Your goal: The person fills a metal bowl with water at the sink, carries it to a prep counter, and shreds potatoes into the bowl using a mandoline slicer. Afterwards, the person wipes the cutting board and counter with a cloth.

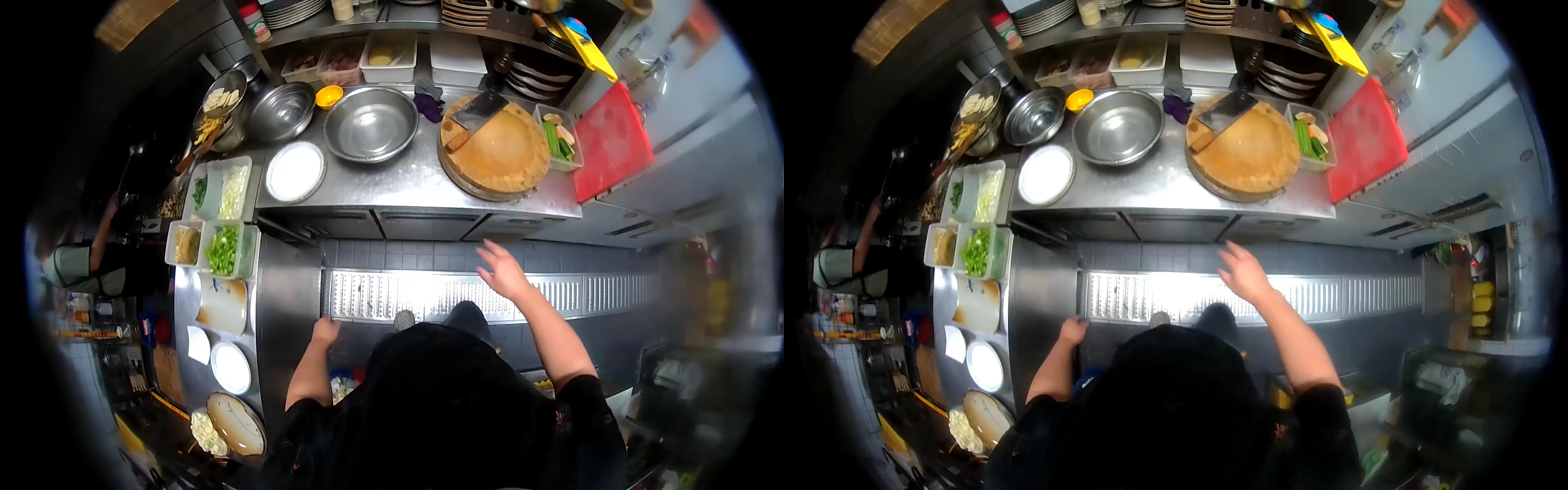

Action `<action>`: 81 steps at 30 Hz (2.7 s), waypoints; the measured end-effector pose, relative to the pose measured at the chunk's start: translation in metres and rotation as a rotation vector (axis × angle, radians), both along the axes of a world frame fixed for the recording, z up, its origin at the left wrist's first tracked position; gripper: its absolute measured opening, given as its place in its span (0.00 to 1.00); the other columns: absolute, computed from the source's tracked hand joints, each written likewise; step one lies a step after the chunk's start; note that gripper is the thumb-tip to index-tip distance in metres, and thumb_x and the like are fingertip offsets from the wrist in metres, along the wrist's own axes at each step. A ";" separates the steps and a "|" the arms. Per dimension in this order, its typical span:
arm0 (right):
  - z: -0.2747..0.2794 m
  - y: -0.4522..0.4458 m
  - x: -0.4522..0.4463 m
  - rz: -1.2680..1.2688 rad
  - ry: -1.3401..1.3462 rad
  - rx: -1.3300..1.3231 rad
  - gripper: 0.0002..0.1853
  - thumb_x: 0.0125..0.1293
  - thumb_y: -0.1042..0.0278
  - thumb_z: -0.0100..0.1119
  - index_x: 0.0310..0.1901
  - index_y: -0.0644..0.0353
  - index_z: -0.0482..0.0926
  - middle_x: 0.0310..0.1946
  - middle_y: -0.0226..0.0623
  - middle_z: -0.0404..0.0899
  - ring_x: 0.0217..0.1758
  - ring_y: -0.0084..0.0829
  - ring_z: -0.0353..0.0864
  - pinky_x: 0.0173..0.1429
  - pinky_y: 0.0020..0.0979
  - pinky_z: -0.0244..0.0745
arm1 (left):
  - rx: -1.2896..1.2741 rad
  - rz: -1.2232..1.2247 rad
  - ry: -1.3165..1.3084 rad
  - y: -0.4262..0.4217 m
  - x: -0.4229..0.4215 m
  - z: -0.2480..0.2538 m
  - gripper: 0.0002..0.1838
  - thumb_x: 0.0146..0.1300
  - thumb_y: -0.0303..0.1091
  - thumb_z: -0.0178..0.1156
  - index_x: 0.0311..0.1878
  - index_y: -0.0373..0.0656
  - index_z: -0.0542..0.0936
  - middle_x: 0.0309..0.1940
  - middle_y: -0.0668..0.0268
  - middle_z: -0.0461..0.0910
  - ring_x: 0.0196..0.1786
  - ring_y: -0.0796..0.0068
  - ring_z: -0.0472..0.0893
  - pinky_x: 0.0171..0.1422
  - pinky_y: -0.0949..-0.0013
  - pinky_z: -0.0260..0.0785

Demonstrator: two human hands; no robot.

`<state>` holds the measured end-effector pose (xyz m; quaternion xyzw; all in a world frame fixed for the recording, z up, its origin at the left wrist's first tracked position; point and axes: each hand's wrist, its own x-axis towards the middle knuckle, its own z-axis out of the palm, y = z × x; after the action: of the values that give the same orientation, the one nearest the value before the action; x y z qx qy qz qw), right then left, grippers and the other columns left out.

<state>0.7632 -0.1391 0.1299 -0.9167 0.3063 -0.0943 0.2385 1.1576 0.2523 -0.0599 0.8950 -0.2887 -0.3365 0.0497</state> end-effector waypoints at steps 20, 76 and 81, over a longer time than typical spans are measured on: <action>-0.018 -0.307 0.175 0.374 -0.023 -0.230 0.22 0.65 0.61 0.65 0.59 0.61 0.80 0.65 0.46 0.76 0.73 0.48 0.68 0.82 0.55 0.50 | -1.078 1.102 0.667 -0.478 0.077 0.147 0.33 0.76 0.28 0.55 0.79 0.45 0.53 0.51 0.58 0.79 0.42 0.73 0.81 0.47 0.60 0.86; 0.213 -0.252 -0.037 -0.848 -0.721 0.852 0.16 0.74 0.65 0.62 0.56 0.69 0.80 0.43 0.34 0.87 0.43 0.22 0.85 0.50 0.26 0.80 | -1.267 -0.724 -0.019 -0.668 -0.076 0.408 0.33 0.60 0.31 0.73 0.68 0.34 0.74 0.66 0.46 0.74 0.58 0.52 0.81 0.55 0.59 0.78; 0.156 -0.242 0.043 -0.719 -0.593 0.850 0.17 0.74 0.64 0.62 0.57 0.68 0.80 0.43 0.38 0.88 0.44 0.25 0.86 0.50 0.29 0.79 | -0.915 -0.731 -0.161 -0.718 -0.064 0.402 0.38 0.60 0.51 0.72 0.67 0.37 0.76 0.56 0.44 0.78 0.52 0.44 0.83 0.58 0.55 0.78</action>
<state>0.8059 -0.3809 0.2856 -0.5162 0.5269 -0.2889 0.6103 1.0934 -0.4661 0.3420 0.6476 -0.6971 -0.1039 0.2895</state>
